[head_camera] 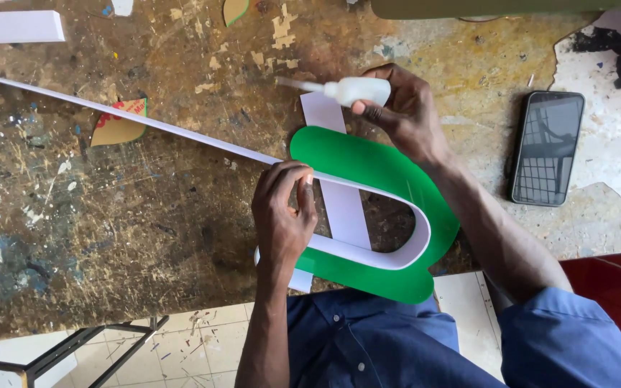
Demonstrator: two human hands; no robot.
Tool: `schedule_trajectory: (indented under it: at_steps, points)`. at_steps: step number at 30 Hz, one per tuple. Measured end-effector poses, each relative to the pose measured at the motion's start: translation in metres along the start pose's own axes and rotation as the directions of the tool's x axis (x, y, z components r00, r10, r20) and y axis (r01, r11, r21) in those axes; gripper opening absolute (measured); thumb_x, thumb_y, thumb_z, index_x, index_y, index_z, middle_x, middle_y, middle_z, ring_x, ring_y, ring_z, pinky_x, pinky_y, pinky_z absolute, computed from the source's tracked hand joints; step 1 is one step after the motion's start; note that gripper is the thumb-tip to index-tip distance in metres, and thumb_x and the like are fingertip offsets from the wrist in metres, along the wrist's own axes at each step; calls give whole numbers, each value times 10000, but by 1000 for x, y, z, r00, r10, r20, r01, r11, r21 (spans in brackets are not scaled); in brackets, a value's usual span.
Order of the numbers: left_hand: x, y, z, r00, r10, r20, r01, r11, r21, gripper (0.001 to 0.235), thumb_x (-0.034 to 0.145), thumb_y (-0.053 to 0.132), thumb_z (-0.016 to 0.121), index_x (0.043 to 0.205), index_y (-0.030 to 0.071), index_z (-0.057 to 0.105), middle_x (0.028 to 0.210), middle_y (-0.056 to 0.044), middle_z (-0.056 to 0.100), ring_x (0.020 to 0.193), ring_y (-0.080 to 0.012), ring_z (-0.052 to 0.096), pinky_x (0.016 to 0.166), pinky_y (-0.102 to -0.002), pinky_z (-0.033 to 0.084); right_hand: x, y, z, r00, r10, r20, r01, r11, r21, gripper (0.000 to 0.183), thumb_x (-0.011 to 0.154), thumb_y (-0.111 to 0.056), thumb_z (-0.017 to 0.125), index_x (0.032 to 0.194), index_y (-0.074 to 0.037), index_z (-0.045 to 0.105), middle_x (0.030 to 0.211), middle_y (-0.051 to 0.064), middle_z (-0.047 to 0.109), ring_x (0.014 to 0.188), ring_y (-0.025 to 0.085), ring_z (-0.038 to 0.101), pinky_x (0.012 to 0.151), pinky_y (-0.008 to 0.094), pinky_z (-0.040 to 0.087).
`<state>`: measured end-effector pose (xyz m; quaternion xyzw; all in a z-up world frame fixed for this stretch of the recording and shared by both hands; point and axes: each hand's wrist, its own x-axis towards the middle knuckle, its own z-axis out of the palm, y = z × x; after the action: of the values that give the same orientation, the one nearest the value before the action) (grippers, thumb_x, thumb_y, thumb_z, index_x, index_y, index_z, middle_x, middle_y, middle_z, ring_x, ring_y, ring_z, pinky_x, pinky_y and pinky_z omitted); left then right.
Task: Assembling a 3D sign letter by gluing a plastic side strip to the face of the letter.
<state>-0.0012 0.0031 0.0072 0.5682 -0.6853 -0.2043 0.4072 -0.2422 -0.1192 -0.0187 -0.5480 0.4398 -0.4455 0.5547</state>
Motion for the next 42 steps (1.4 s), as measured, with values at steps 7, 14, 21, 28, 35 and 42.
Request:
schedule_trajectory:
  at_steps: [7,14,21,28,35,42]
  points:
    - [7,0,0,998,-55,-41,55,998,-2,193,987,-47,730,1079,89,830,1077,-54,801,976,-255,785,902,-372,625,-13,-3,-6,1000,17,-7,-17,994,111,375,913,-40,992,1184,57,753,1121,181,727,1027,179,714,916,304,596]
    - [17,10,-4,992,-120,-30,118,991,-64,176,887,-104,754,998,20,809,981,-121,773,949,-302,769,908,-406,646,-28,-14,-2,996,93,9,-93,995,21,274,1010,-102,881,1186,65,753,1059,177,720,994,201,732,915,334,592]
    - [19,13,-5,988,-148,49,147,989,28,180,925,-131,722,1057,-20,772,1099,-156,782,1031,-291,771,877,-383,667,-27,-16,2,969,227,100,-222,973,-61,408,991,-287,820,1268,-8,710,1184,108,799,1043,201,794,864,286,640]
    - [21,14,-6,986,-161,49,159,987,39,154,947,-117,736,1051,-7,768,1105,-147,789,1016,-297,781,859,-396,666,-22,-12,6,970,179,165,-166,982,-89,410,1020,-340,774,1280,-29,711,1253,113,780,1101,213,776,895,297,607]
    - [20,16,-6,986,-160,46,159,987,33,170,949,-127,729,1067,-13,771,1114,-149,783,1035,-294,777,880,-385,676,-23,-17,3,969,177,171,-159,981,-115,380,1020,-330,783,1259,-39,732,1248,106,771,1096,209,766,884,294,588]
    - [23,17,-5,989,-137,47,136,990,36,141,965,-135,719,1051,-31,761,1101,-165,773,1046,-309,780,904,-401,680,-23,-17,6,974,133,186,-120,990,-78,372,1022,-293,793,1270,-23,734,1243,126,767,1110,236,772,906,319,601]
